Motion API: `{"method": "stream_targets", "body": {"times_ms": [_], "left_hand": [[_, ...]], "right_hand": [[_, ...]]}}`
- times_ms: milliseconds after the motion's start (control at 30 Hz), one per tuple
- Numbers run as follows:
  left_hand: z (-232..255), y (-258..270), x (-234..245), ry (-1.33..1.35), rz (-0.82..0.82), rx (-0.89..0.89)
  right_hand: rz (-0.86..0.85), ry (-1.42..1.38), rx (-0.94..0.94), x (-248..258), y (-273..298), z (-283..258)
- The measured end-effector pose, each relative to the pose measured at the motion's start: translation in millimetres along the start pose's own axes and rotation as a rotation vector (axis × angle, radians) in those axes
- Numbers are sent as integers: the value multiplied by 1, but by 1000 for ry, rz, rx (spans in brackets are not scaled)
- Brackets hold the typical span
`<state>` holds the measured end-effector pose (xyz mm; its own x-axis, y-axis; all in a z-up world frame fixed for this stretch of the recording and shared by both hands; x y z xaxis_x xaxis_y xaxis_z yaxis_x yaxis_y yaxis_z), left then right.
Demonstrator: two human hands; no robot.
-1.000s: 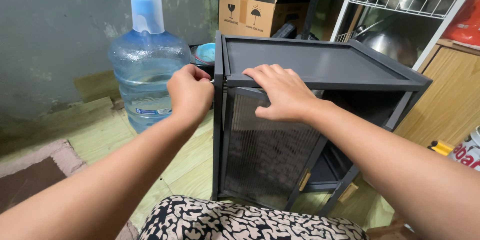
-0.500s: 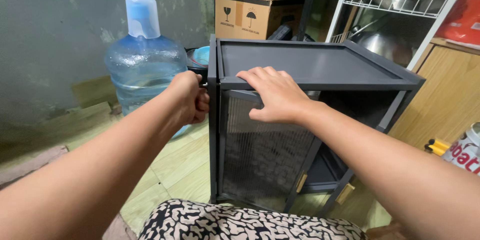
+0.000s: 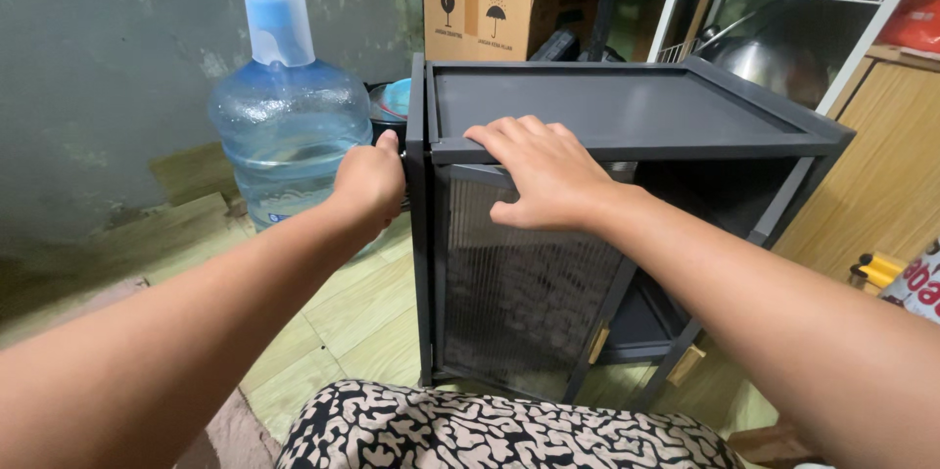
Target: The person sits on the floor and assembles a small gray metal cabinet, threading screws by hand into the corner joints of the frame, attaching and aligning the ribbed glass doors, then pressing the doors closed and steadying the finished cabinet.
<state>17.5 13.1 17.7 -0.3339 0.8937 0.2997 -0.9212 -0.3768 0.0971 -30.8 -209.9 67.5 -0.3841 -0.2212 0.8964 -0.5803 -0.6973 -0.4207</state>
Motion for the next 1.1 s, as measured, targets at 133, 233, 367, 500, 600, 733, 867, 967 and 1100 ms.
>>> {"method": "stream_targets", "body": {"times_ms": [133, 233, 367, 500, 600, 733, 867, 967, 1100], "left_hand": [[-15, -13, -6, -71, 86, -212], [-18, -18, -8, -146, 162, -381], [-18, -12, -6, -116, 67, -290], [2, -6, 4, 94, -330, 118], [17, -12, 17, 55, -411, 363], [16, -20, 3, 150, -357, 350], [2, -16, -12, 84, 6, 80], [1, -5, -12, -76, 185, -46], [3, 9, -9, -146, 201, -113]], "right_hand": [[18, 8, 29, -2, 0, 2], [32, 7, 39, -1, 0, 1], [15, 2, 31, -1, 1, 2], [16, 7, 39, 1, 0, 0], [6, 4, 28, 1, -1, -2], [12, -3, 26, 2, -1, -2], [10, 5, 20, 0, 0, -1], [12, 21, 19, 0, 0, -1], [27, 19, 37, -2, 1, 0]]}}
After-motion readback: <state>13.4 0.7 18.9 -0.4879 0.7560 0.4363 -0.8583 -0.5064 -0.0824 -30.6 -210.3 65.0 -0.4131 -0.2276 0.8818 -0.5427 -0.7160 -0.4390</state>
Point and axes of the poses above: each hand's wrist, its own y-axis away from the middle knuckle, its own x-axis out of the back of the hand, z = x × y, the point moved 1 cm from there along -y, towards the middle knuckle, and after that the axes turned 4 degrees about x, right-handed, at the moved point
